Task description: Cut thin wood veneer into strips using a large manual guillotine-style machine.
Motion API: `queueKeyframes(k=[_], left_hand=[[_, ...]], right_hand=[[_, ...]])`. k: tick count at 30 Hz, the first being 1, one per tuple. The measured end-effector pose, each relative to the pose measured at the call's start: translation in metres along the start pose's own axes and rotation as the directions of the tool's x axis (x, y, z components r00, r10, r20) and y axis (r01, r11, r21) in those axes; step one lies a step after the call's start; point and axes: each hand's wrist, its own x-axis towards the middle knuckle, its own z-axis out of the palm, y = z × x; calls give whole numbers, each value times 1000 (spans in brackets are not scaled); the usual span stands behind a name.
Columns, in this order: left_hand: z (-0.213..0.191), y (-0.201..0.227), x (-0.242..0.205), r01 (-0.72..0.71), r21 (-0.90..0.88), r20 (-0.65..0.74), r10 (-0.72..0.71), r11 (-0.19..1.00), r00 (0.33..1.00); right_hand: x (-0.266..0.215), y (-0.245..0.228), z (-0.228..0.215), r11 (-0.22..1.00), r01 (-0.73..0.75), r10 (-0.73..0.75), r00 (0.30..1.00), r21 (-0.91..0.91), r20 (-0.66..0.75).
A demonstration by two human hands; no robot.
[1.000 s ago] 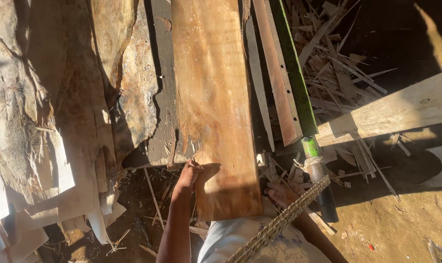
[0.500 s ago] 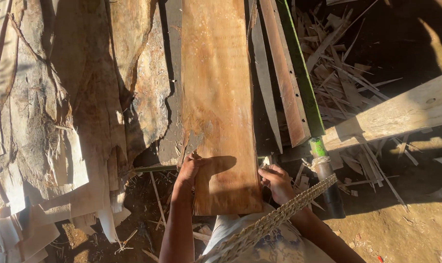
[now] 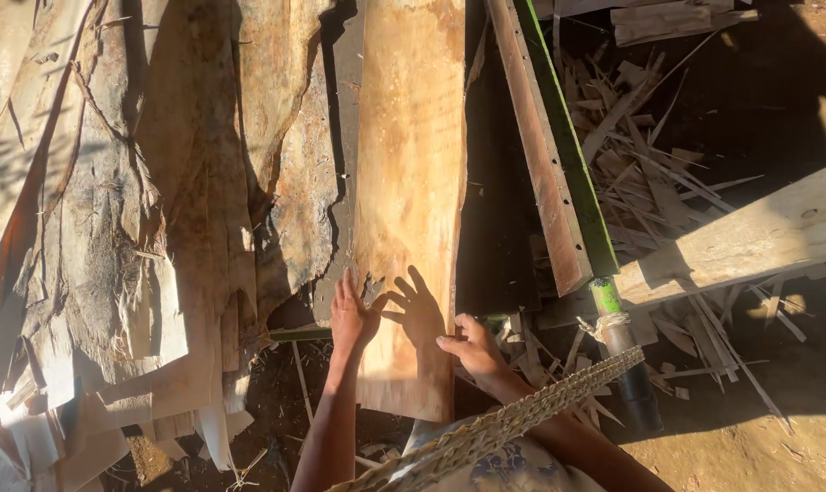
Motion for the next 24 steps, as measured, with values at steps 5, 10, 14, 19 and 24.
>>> queueKeyframes(k=[5, 10, 14, 19, 24], left_hand=[[-36, 26, -87, -399, -15, 350, 379, 917, 857], [-3, 4, -144, -447, 129, 210, 416, 885, 885], [-21, 9, -148, -538, -38, 103, 538, 842, 836], [-60, 24, -158, -555, -72, 276, 551, 829, 787], [19, -54, -122, -645, 113, -190, 654, 756, 732]], right_hand=[[26, 46, 5, 757, 646, -648, 761, -97, 15], [-11, -46, 23, 902, 63, -151, 973, 426, 176], [5, -45, 31, 957, 222, -245, 964, 188, 107], [0, -67, 23, 896, 37, -134, 972, 443, 191], [-3, -75, 17, 852, 53, -157, 975, 521, 157]])
